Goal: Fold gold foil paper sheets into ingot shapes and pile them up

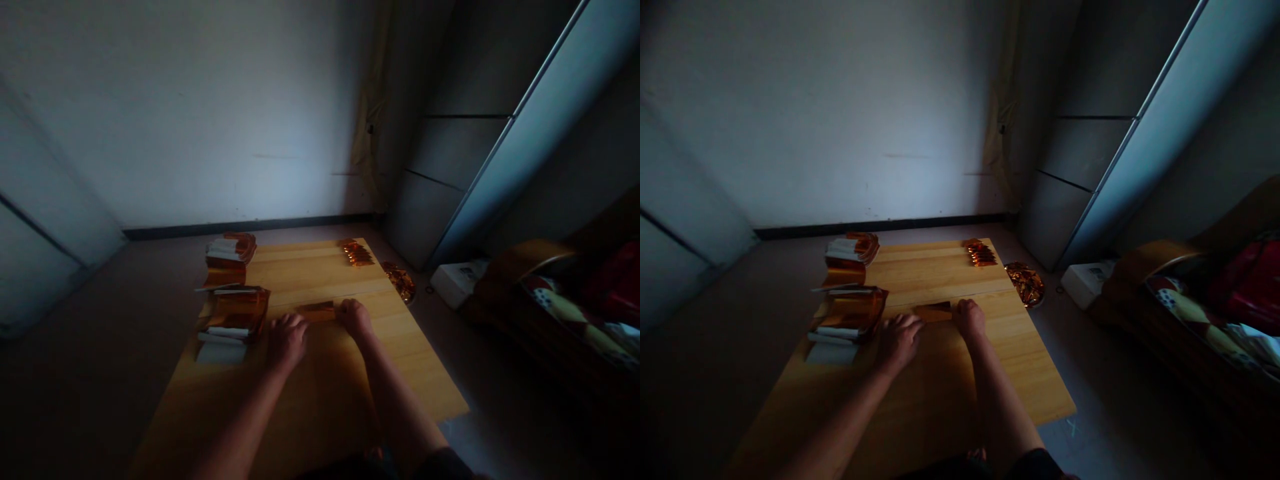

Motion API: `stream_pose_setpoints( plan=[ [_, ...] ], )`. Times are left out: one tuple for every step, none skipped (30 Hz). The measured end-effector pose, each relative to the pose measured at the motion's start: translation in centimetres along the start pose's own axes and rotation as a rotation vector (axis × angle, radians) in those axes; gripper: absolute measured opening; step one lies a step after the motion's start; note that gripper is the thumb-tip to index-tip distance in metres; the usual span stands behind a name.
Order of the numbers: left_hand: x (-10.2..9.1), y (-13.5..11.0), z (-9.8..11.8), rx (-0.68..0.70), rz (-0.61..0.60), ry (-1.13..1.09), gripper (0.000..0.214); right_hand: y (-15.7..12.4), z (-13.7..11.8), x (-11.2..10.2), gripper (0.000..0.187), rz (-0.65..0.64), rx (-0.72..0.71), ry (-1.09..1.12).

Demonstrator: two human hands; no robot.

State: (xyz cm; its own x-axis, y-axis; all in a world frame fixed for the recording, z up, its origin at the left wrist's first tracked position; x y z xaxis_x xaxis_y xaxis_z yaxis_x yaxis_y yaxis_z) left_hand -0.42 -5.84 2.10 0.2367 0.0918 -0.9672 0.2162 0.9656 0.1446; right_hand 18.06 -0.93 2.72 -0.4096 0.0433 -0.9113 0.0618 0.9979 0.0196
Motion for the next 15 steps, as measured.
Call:
stream_pose_setpoints(
  plan=[
    [-0.1, 0.0, 0.1, -0.002, -0.005, 0.0, 0.036, 0.1, 0.2, -0.1, 0.012, 0.021, 0.004, 0.013],
    [-0.1, 0.1, 0.1, -0.006, -0.01, 0.002, 0.036, 0.1, 0.4, -0.2, 0.011, 0.045, 0.001, 0.033],
    [-0.1, 0.1, 0.1, -0.008, -0.014, 0.006, 0.035, 0.2, 0.4, -0.3, 0.01, 0.071, -0.013, 0.06],
    [-0.2, 0.2, 0.2, -0.008, -0.016, 0.013, 0.035, 0.2, 0.4, -0.5, 0.01, 0.098, -0.04, 0.094],
    [-0.2, 0.3, 0.2, -0.004, -0.016, 0.021, 0.034, 0.1, 0.1, -0.7, 0.012, 0.117, -0.077, 0.137],
    [-0.2, 0.3, 0.2, 0.003, -0.012, 0.028, 0.033, 0.1, -0.3, -0.9, 0.015, 0.124, -0.12, 0.187],
    [-0.2, 0.4, 0.2, 0.012, -0.007, 0.032, 0.032, 0.0, -0.8, -1.0, 0.017, 0.114, -0.163, 0.239],
    [-0.2, 0.4, 0.3, 0.018, 0.002, 0.031, 0.03, 0.0, -1.6, -1.0, 0.019, 0.082, -0.208, 0.29],
    [-0.2, 0.5, 0.3, 0.02, 0.012, 0.027, 0.029, -0.1, -2.3, -0.9, 0.021, 0.031, -0.244, 0.333],
    [-0.2, 0.5, 0.3, 0.017, 0.023, 0.02, 0.028, -0.1, -3.1, -0.7, 0.022, -0.017, -0.268, 0.357],
    [-0.2, 0.6, 0.3, 0.009, 0.032, 0.012, 0.026, -0.1, -3.8, -0.4, 0.024, -0.062, -0.279, 0.355],
    [-0.2, 0.8, 0.2, -0.001, 0.037, 0.007, 0.025, -0.1, -4.3, 0.0, 0.024, -0.103, -0.273, 0.325],
    [-0.2, 0.9, 0.1, -0.011, 0.038, 0.002, 0.022, 0.0, -4.7, 0.4, 0.024, -0.132, -0.255, 0.271],
    [-0.2, 1.1, 0.1, -0.021, 0.035, -0.004, 0.02, 0.2, -4.9, 0.8, 0.024, -0.155, -0.229, 0.204],
    [-0.2, 1.4, 0.0, -0.034, 0.03, -0.013, 0.018, 0.3, -4.9, 1.1, 0.023, -0.174, -0.21, 0.146]
  ],
)
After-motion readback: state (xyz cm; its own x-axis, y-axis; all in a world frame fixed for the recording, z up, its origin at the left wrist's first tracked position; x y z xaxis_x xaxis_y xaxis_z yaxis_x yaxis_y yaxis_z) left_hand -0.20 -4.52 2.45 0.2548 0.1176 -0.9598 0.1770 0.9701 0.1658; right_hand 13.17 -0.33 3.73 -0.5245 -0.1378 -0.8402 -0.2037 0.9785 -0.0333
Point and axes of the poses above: each hand's wrist, its own y-axis towards the middle knuckle, its own x-axis out of the palm, z = x × y, the point moved 2 cm from there along y, towards the middle knuckle, and after that the axes turned 1 degree about z, right-handed, at the moved point
